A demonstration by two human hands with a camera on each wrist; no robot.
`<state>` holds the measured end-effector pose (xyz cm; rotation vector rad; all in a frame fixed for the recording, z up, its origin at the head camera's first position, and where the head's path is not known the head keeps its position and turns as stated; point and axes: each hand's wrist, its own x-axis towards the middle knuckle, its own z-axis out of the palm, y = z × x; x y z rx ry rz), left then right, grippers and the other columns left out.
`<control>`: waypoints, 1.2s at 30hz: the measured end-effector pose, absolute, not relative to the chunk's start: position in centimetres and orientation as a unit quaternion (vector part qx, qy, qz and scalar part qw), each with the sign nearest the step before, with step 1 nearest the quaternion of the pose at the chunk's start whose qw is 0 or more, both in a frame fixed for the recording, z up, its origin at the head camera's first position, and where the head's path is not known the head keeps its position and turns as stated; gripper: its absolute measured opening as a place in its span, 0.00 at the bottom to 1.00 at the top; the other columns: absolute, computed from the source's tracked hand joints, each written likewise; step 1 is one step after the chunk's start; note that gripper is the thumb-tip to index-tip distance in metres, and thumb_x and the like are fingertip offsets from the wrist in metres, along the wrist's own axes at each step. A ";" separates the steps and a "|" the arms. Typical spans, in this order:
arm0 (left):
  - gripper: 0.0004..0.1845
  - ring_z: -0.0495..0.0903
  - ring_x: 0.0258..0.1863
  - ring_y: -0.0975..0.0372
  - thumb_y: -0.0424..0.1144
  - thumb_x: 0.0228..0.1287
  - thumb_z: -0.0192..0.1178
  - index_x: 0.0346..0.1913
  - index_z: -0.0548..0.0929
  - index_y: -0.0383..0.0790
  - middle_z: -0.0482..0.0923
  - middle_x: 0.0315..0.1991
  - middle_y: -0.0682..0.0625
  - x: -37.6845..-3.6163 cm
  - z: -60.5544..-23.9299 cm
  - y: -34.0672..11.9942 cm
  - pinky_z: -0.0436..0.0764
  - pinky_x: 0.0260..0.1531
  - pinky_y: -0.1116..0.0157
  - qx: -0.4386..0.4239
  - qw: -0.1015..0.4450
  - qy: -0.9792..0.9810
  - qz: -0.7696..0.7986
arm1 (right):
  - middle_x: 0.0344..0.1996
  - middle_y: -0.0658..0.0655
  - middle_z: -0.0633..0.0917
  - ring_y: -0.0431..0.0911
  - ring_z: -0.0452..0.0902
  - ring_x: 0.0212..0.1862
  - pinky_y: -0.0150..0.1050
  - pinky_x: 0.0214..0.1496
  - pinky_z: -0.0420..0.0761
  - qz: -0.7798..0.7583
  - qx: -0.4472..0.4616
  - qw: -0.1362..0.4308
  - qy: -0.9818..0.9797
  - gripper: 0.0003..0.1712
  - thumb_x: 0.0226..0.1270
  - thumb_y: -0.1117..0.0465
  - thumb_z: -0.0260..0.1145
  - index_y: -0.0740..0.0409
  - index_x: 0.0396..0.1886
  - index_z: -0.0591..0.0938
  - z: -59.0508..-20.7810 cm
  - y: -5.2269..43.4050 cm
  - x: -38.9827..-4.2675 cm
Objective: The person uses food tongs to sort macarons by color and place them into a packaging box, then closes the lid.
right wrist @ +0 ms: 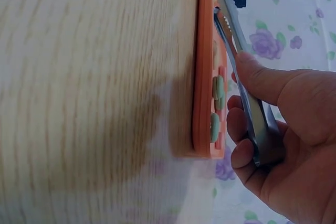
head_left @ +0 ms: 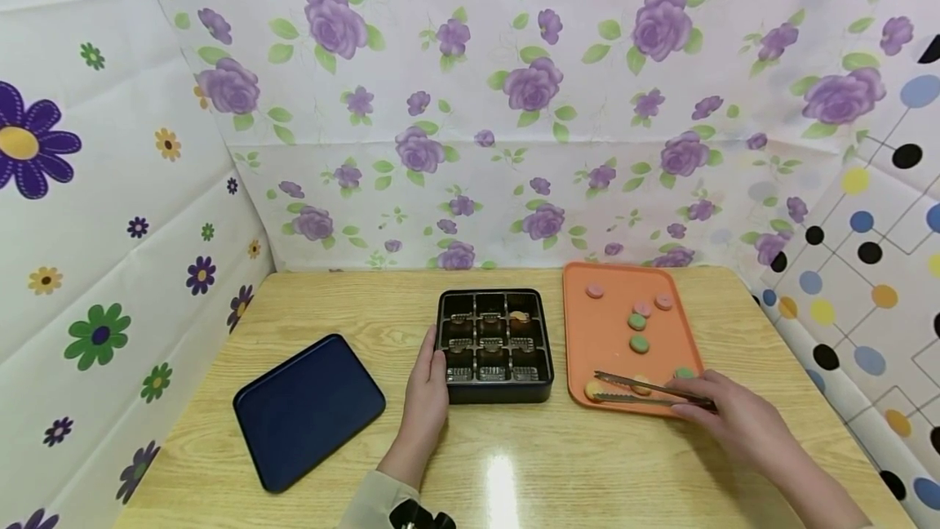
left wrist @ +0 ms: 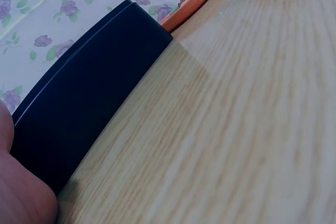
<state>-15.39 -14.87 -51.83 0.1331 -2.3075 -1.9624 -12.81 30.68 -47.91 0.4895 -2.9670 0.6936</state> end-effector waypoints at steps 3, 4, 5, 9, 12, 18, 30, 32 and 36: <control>0.30 0.47 0.89 0.48 0.46 0.96 0.40 0.92 0.52 0.54 0.48 0.90 0.51 -15.4 -51.8 -14.9 0.52 0.84 0.40 0.041 0.055 -0.758 -0.649 | 0.56 0.55 0.89 0.52 0.88 0.48 0.53 0.40 0.87 0.227 0.155 0.026 -0.961 0.18 0.75 0.50 0.79 0.44 0.61 0.93 -48.0 30.7 -12.8; 0.30 0.47 0.89 0.49 0.46 0.96 0.40 0.92 0.52 0.54 0.48 0.90 0.51 -15.4 -51.8 -14.9 0.52 0.84 0.40 0.041 0.055 -0.758 -0.649 | 0.55 0.54 0.89 0.51 0.88 0.47 0.51 0.39 0.86 0.225 0.154 0.027 -0.962 0.18 0.75 0.50 0.79 0.44 0.61 0.93 -48.0 30.7 -12.8; 0.31 0.47 0.89 0.49 0.46 0.96 0.40 0.92 0.52 0.54 0.48 0.90 0.51 -15.4 -51.8 -14.9 0.52 0.84 0.40 0.041 0.055 -0.757 -0.650 | 0.54 0.54 0.89 0.50 0.88 0.47 0.51 0.39 0.86 0.224 0.155 0.030 -0.962 0.18 0.75 0.50 0.78 0.44 0.61 0.93 -48.0 30.7 -12.8; 0.31 0.47 0.89 0.48 0.46 0.96 0.40 0.92 0.52 0.54 0.48 0.90 0.51 -15.3 -51.8 -14.9 0.52 0.84 0.40 0.041 0.054 -0.758 -0.649 | 0.50 0.49 0.88 0.44 0.85 0.42 0.45 0.36 0.81 0.214 0.155 0.038 -0.964 0.17 0.75 0.50 0.79 0.44 0.60 0.93 -48.1 30.6 -12.8; 0.31 0.47 0.89 0.48 0.46 0.96 0.39 0.92 0.51 0.54 0.48 0.90 0.50 -15.3 -51.8 -14.9 0.52 0.84 0.40 0.041 0.052 -0.759 -0.648 | 0.49 0.49 0.88 0.45 0.85 0.42 0.46 0.35 0.81 0.212 0.155 0.040 -0.964 0.17 0.74 0.50 0.79 0.45 0.60 0.93 -48.2 30.5 -12.8; 0.31 0.48 0.88 0.48 0.46 0.96 0.40 0.92 0.52 0.53 0.48 0.90 0.50 -15.3 -51.8 -14.9 0.52 0.84 0.40 0.041 0.053 -0.760 -0.646 | 0.50 0.52 0.89 0.50 0.87 0.44 0.51 0.37 0.86 0.216 0.148 0.045 -0.964 0.18 0.76 0.50 0.78 0.46 0.61 0.93 -48.2 30.2 -12.8; 0.31 0.48 0.88 0.48 0.47 0.96 0.39 0.92 0.51 0.55 0.47 0.90 0.51 -15.4 -51.8 -14.8 0.52 0.84 0.39 0.040 0.048 -0.759 -0.648 | 0.45 0.49 0.87 0.48 0.85 0.42 0.52 0.35 0.84 0.213 0.114 0.038 -0.970 0.23 0.78 0.46 0.76 0.49 0.66 0.90 -48.1 29.7 -13.3; 0.31 0.48 0.88 0.48 0.47 0.96 0.39 0.92 0.51 0.55 0.47 0.90 0.51 -15.4 -51.8 -14.9 0.52 0.84 0.39 0.041 0.047 -0.759 -0.648 | 0.44 0.49 0.86 0.46 0.84 0.41 0.51 0.35 0.83 0.212 0.114 0.037 -0.970 0.23 0.78 0.47 0.76 0.48 0.66 0.90 -48.2 29.7 -13.2; 0.31 0.48 0.88 0.48 0.47 0.96 0.39 0.92 0.51 0.54 0.48 0.90 0.51 -15.3 -51.6 -14.9 0.52 0.84 0.40 0.043 0.047 -0.759 -0.648 | 0.42 0.47 0.84 0.43 0.79 0.38 0.46 0.34 0.78 0.208 0.120 0.037 -0.970 0.22 0.76 0.49 0.78 0.48 0.65 0.91 -48.3 29.8 -13.0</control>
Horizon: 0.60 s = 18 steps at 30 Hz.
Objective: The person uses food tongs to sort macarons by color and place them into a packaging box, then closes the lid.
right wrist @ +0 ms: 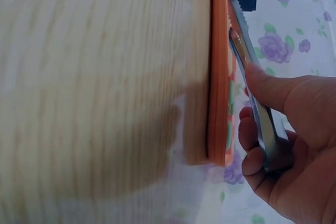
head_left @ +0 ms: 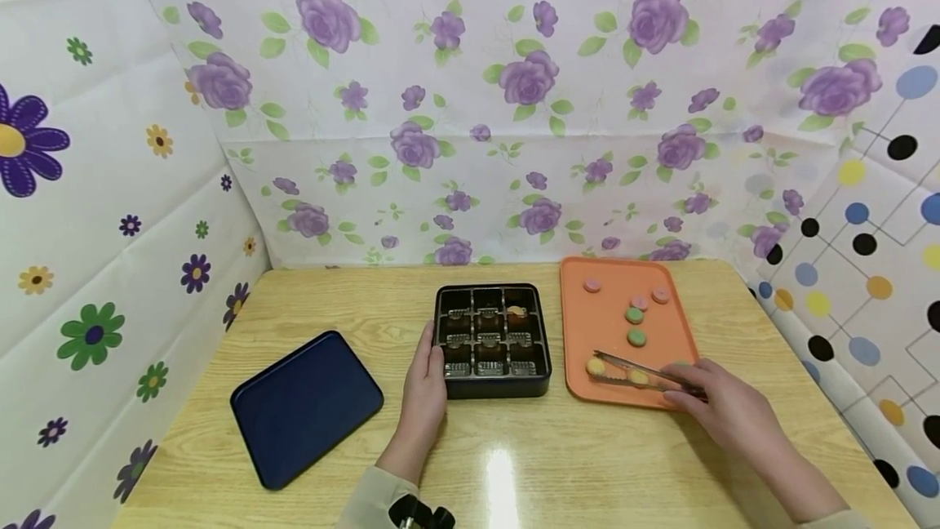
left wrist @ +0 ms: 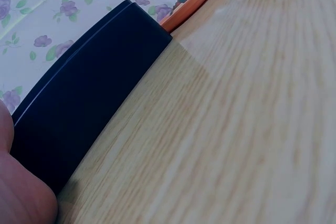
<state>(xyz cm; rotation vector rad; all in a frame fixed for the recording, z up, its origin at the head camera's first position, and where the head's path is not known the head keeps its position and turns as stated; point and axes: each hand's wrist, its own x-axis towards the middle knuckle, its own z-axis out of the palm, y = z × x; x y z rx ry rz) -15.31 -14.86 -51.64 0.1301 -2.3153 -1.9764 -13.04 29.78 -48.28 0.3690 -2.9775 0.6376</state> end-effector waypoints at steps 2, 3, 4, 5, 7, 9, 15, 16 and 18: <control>0.31 0.48 0.88 0.48 0.47 0.96 0.39 0.92 0.51 0.54 0.48 0.90 0.51 -15.3 -51.5 -14.8 0.53 0.84 0.40 0.043 0.048 -0.759 -0.648 | 0.41 0.47 0.83 0.42 0.77 0.36 0.45 0.33 0.77 0.206 0.124 0.039 -0.970 0.21 0.76 0.50 0.78 0.48 0.64 0.91 -48.3 29.8 -13.0; 0.31 0.48 0.88 0.48 0.47 0.96 0.39 0.92 0.51 0.54 0.48 0.90 0.51 -15.3 -51.5 -14.8 0.53 0.84 0.40 0.043 0.048 -0.759 -0.648 | 0.40 0.47 0.83 0.42 0.76 0.35 0.44 0.33 0.75 0.205 0.124 0.039 -0.970 0.21 0.75 0.51 0.79 0.48 0.64 0.91 -48.3 29.8 -13.0; 0.31 0.48 0.88 0.48 0.47 0.96 0.39 0.92 0.51 0.54 0.48 0.90 0.50 -15.3 -51.5 -14.8 0.53 0.84 0.40 0.044 0.047 -0.759 -0.648 | 0.39 0.46 0.82 0.42 0.75 0.35 0.44 0.33 0.75 0.205 0.123 0.039 -0.970 0.21 0.75 0.52 0.79 0.49 0.64 0.91 -48.3 29.8 -12.9; 0.31 0.48 0.88 0.48 0.47 0.96 0.39 0.92 0.51 0.54 0.48 0.90 0.50 -15.3 -51.5 -14.8 0.53 0.84 0.40 0.044 0.048 -0.760 -0.647 | 0.39 0.46 0.82 0.42 0.74 0.34 0.43 0.33 0.74 0.206 0.124 0.039 -0.970 0.21 0.75 0.52 0.79 0.49 0.64 0.91 -48.3 29.8 -12.9; 0.31 0.48 0.88 0.48 0.47 0.96 0.39 0.92 0.51 0.54 0.48 0.90 0.50 -15.3 -51.6 -14.8 0.53 0.84 0.40 0.046 0.049 -0.760 -0.646 | 0.38 0.46 0.82 0.42 0.74 0.34 0.43 0.33 0.74 0.207 0.123 0.039 -0.970 0.21 0.76 0.52 0.78 0.49 0.64 0.91 -48.3 29.8 -12.9; 0.31 0.48 0.88 0.48 0.46 0.96 0.39 0.92 0.51 0.54 0.48 0.90 0.50 -15.3 -51.6 -14.8 0.53 0.84 0.40 0.047 0.050 -0.760 -0.646 | 0.38 0.45 0.82 0.42 0.75 0.34 0.43 0.33 0.75 0.209 0.121 0.039 -0.970 0.21 0.76 0.52 0.78 0.49 0.64 0.91 -48.4 29.8 -12.9; 0.31 0.48 0.88 0.48 0.47 0.96 0.39 0.92 0.51 0.56 0.48 0.90 0.50 -15.3 -51.6 -14.8 0.53 0.84 0.40 0.047 0.049 -0.760 -0.646 | 0.40 0.47 0.85 0.42 0.79 0.36 0.45 0.31 0.77 0.210 0.118 0.044 -0.970 0.20 0.76 0.51 0.78 0.49 0.63 0.92 -48.5 29.8 -13.0; 0.31 0.48 0.88 0.48 0.47 0.96 0.39 0.92 0.51 0.56 0.48 0.90 0.49 -15.3 -51.6 -14.8 0.53 0.84 0.40 0.046 0.049 -0.760 -0.646 | 0.40 0.47 0.85 0.42 0.79 0.36 0.45 0.31 0.77 0.211 0.118 0.045 -0.969 0.20 0.76 0.51 0.78 0.49 0.63 0.92 -48.5 29.7 -13.0; 0.30 0.48 0.88 0.48 0.47 0.96 0.39 0.92 0.51 0.56 0.48 0.90 0.50 -15.3 -51.5 -14.8 0.53 0.84 0.41 0.046 0.047 -0.760 -0.647 | 0.40 0.47 0.85 0.42 0.78 0.35 0.44 0.31 0.76 0.211 0.116 0.047 -0.969 0.20 0.76 0.52 0.78 0.50 0.63 0.92 -48.5 29.7 -12.9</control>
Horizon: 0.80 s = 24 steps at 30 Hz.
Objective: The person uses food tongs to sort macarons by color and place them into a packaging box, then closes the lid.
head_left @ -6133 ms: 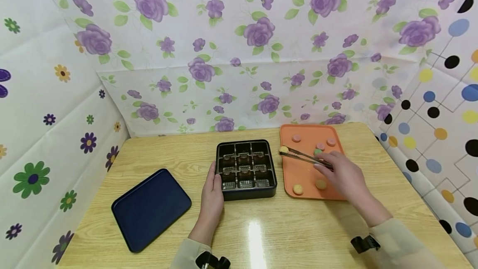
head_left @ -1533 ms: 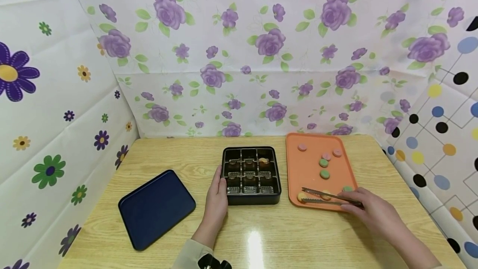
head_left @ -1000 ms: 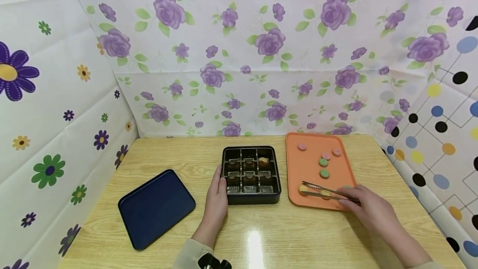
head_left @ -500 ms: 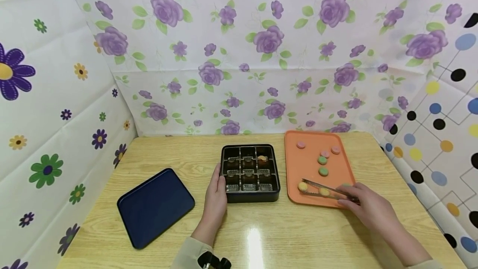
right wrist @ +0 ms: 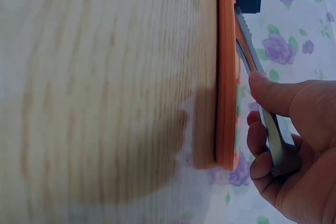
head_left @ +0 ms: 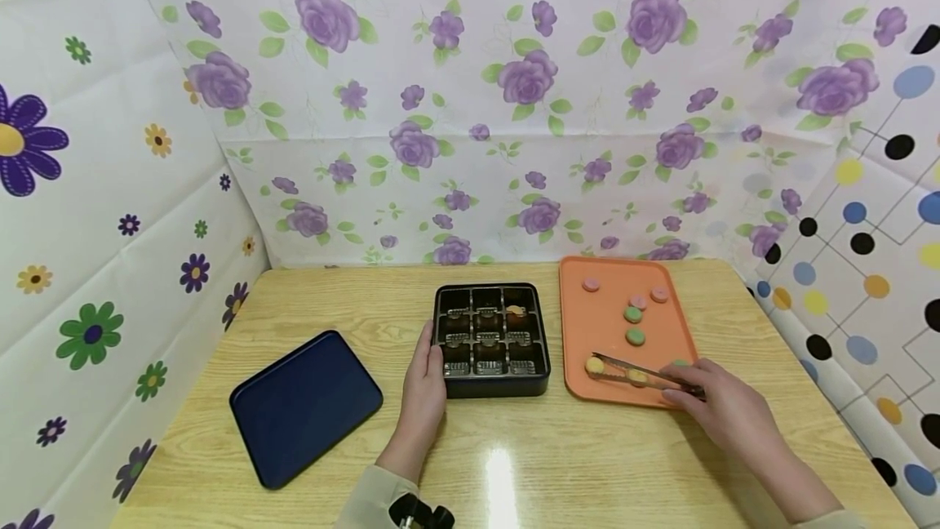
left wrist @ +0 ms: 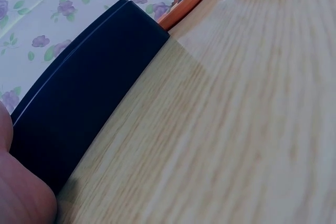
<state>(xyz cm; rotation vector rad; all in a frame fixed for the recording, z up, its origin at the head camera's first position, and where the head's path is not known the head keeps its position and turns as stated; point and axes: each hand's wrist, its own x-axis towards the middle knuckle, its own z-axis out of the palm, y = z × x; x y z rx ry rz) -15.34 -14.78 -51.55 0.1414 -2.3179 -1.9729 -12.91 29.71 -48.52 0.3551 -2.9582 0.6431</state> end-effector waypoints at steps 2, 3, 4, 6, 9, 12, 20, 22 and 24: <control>0.30 0.48 0.89 0.48 0.47 0.96 0.38 0.92 0.51 0.55 0.48 0.90 0.50 -15.3 -51.5 -14.8 0.52 0.84 0.40 0.045 0.047 -0.760 -0.647 | 0.39 0.46 0.84 0.41 0.78 0.35 0.43 0.32 0.76 0.211 0.115 0.046 -0.970 0.20 0.75 0.52 0.79 0.50 0.63 0.92 -48.5 29.6 -12.9; 0.31 0.47 0.89 0.48 0.46 0.96 0.38 0.92 0.51 0.55 0.47 0.90 0.50 -15.3 -51.5 -14.8 0.52 0.84 0.40 0.045 0.047 -0.759 -0.648 | 0.39 0.46 0.84 0.41 0.77 0.35 0.43 0.32 0.75 0.211 0.114 0.046 -0.970 0.20 0.75 0.52 0.79 0.51 0.63 0.92 -48.5 29.6 -12.9; 0.31 0.47 0.89 0.48 0.47 0.96 0.38 0.92 0.51 0.54 0.47 0.90 0.50 -15.3 -51.4 -14.8 0.52 0.84 0.40 0.044 0.046 -0.759 -0.648 | 0.39 0.46 0.84 0.41 0.77 0.35 0.43 0.32 0.75 0.211 0.114 0.045 -0.970 0.21 0.75 0.52 0.78 0.51 0.63 0.92 -48.5 29.7 -12.9; 0.31 0.47 0.89 0.48 0.47 0.96 0.38 0.92 0.51 0.54 0.47 0.90 0.50 -15.3 -51.4 -14.9 0.52 0.84 0.40 0.045 0.046 -0.759 -0.648 | 0.40 0.46 0.85 0.42 0.78 0.35 0.44 0.32 0.75 0.211 0.113 0.043 -0.970 0.21 0.76 0.52 0.78 0.51 0.63 0.92 -48.5 29.7 -12.9; 0.31 0.47 0.89 0.49 0.47 0.96 0.38 0.92 0.51 0.55 0.47 0.90 0.51 -15.3 -51.5 -14.9 0.52 0.84 0.40 0.044 0.047 -0.762 -0.645 | 0.42 0.47 0.86 0.44 0.81 0.37 0.46 0.32 0.78 0.212 0.112 0.045 -0.970 0.20 0.76 0.52 0.78 0.50 0.62 0.92 -48.4 29.7 -13.0; 0.31 0.47 0.89 0.49 0.47 0.96 0.38 0.92 0.51 0.55 0.47 0.90 0.51 -15.3 -51.6 -14.8 0.52 0.84 0.40 0.042 0.049 -0.764 -0.642 | 0.44 0.49 0.88 0.48 0.85 0.40 0.50 0.33 0.82 0.213 0.112 0.053 -0.969 0.18 0.75 0.52 0.79 0.49 0.61 0.93 -48.5 29.7 -13.1; 0.31 0.48 0.88 0.48 0.48 0.96 0.38 0.92 0.51 0.54 0.48 0.90 0.51 -15.3 -51.8 -14.8 0.52 0.84 0.40 0.042 0.051 -0.765 -0.641 | 0.44 0.49 0.88 0.49 0.85 0.40 0.49 0.32 0.82 0.214 0.105 0.062 -0.969 0.17 0.75 0.52 0.79 0.47 0.60 0.93 -48.7 29.5 -13.0; 0.31 0.48 0.88 0.48 0.48 0.96 0.38 0.92 0.51 0.54 0.48 0.90 0.51 -15.4 -51.8 -14.8 0.52 0.84 0.40 0.042 0.051 -0.764 -0.641 | 0.42 0.48 0.87 0.46 0.84 0.38 0.47 0.32 0.80 0.213 0.105 0.067 -0.969 0.17 0.74 0.53 0.80 0.47 0.59 0.93 -48.7 29.4 -12.9; 0.31 0.48 0.88 0.48 0.48 0.96 0.38 0.92 0.51 0.54 0.48 0.90 0.51 -15.4 -51.8 -14.9 0.52 0.84 0.40 0.041 0.052 -0.763 -0.643 | 0.40 0.47 0.86 0.44 0.82 0.36 0.45 0.31 0.78 0.212 0.106 0.072 -0.969 0.16 0.74 0.53 0.80 0.47 0.59 0.94 -48.6 29.4 -13.0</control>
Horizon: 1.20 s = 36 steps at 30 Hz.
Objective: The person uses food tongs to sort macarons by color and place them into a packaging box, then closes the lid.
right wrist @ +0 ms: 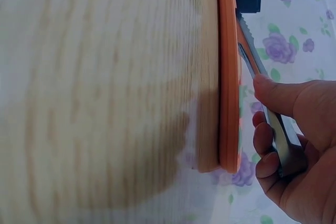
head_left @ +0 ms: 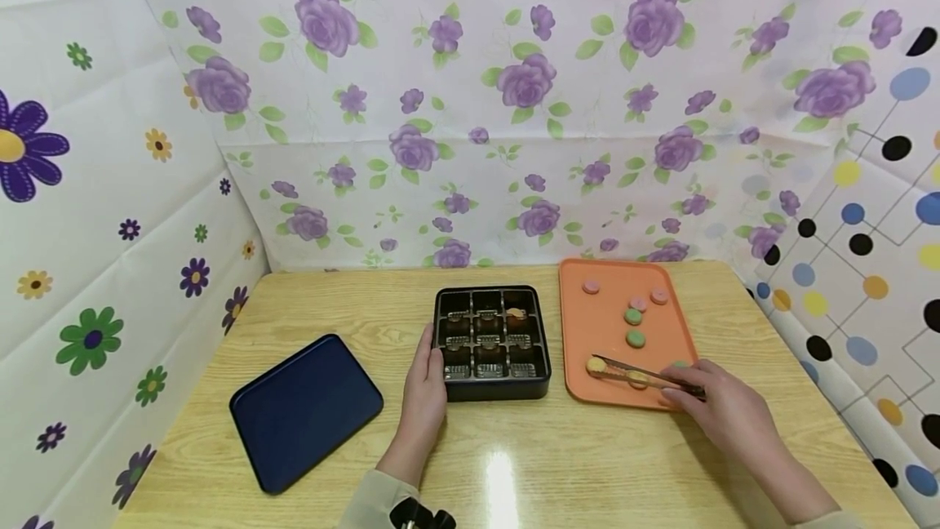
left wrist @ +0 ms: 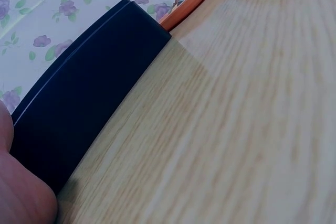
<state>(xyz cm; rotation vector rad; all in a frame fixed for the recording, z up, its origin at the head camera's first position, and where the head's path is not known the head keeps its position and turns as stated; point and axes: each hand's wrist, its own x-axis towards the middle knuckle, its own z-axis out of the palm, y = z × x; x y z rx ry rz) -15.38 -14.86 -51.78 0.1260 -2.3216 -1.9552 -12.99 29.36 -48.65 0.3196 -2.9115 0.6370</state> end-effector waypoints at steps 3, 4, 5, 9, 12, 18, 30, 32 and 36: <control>0.31 0.48 0.88 0.48 0.47 0.96 0.39 0.92 0.51 0.54 0.48 0.90 0.50 -15.3 -51.7 -14.9 0.52 0.84 0.40 0.041 0.052 -0.762 -0.644 | 0.39 0.46 0.86 0.43 0.81 0.36 0.44 0.31 0.77 0.212 0.108 0.080 -0.968 0.16 0.74 0.54 0.80 0.48 0.58 0.94 -48.7 29.3 -13.0; 0.31 0.48 0.88 0.48 0.47 0.96 0.39 0.92 0.51 0.55 0.48 0.90 0.50 -15.3 -51.7 -14.9 0.52 0.84 0.40 0.041 0.052 -0.763 -0.643 | 0.39 0.46 0.86 0.43 0.80 0.35 0.44 0.31 0.77 0.213 0.108 0.083 -0.967 0.16 0.74 0.55 0.80 0.48 0.58 0.94 -48.7 29.3 -13.0; 0.31 0.48 0.88 0.48 0.47 0.96 0.39 0.92 0.51 0.55 0.48 0.90 0.50 -15.3 -51.7 -14.9 0.52 0.84 0.40 0.041 0.052 -0.763 -0.643 | 0.39 0.46 0.86 0.43 0.81 0.35 0.44 0.31 0.77 0.214 0.109 0.085 -0.967 0.16 0.74 0.55 0.80 0.49 0.58 0.94 -48.7 29.3 -13.0; 0.31 0.48 0.88 0.48 0.47 0.96 0.39 0.92 0.51 0.55 0.48 0.90 0.50 -15.3 -51.7 -14.9 0.52 0.84 0.40 0.040 0.052 -0.762 -0.644 | 0.40 0.47 0.86 0.44 0.81 0.35 0.44 0.31 0.78 0.217 0.109 0.093 -0.966 0.16 0.75 0.54 0.79 0.49 0.58 0.94 -48.7 29.3 -13.0; 0.31 0.48 0.88 0.48 0.47 0.96 0.39 0.92 0.51 0.55 0.48 0.90 0.50 -15.2 -51.7 -14.9 0.53 0.84 0.40 0.039 0.051 -0.761 -0.646 | 0.39 0.47 0.85 0.43 0.80 0.35 0.43 0.31 0.76 0.218 0.108 0.099 -0.965 0.16 0.75 0.54 0.79 0.49 0.59 0.94 -48.7 29.2 -13.0; 0.30 0.49 0.88 0.48 0.47 0.96 0.38 0.92 0.51 0.57 0.48 0.90 0.50 -15.2 -51.6 -14.9 0.53 0.84 0.39 0.039 0.051 -0.762 -0.644 | 0.37 0.46 0.84 0.41 0.74 0.30 0.39 0.28 0.70 0.221 0.109 0.117 -0.962 0.16 0.76 0.52 0.79 0.47 0.58 0.94 -48.4 28.8 -13.5; 0.31 0.49 0.88 0.47 0.48 0.96 0.38 0.92 0.50 0.54 0.48 0.90 0.50 -15.3 -51.7 -14.9 0.53 0.84 0.40 0.039 0.048 -0.763 -0.644 | 0.39 0.45 0.84 0.39 0.72 0.30 0.38 0.28 0.68 0.242 0.130 0.132 -0.952 0.16 0.77 0.52 0.77 0.46 0.60 0.94 -46.8 26.6 -14.8; 0.31 0.49 0.88 0.47 0.48 0.96 0.38 0.92 0.50 0.54 0.48 0.90 0.50 -15.3 -51.7 -14.9 0.53 0.84 0.40 0.039 0.048 -0.763 -0.643 | 0.38 0.45 0.83 0.39 0.70 0.29 0.38 0.27 0.67 0.247 0.134 0.135 -0.950 0.15 0.78 0.52 0.77 0.46 0.60 0.94 -46.6 26.2 -15.0; 0.31 0.49 0.88 0.46 0.48 0.96 0.38 0.92 0.51 0.54 0.48 0.90 0.48 -15.4 -51.7 -14.9 0.53 0.84 0.38 0.038 0.053 -0.765 -0.640 | 0.37 0.44 0.82 0.40 0.71 0.30 0.37 0.28 0.68 0.257 0.145 0.141 -0.945 0.15 0.77 0.55 0.78 0.48 0.59 0.94 -46.2 25.2 -15.5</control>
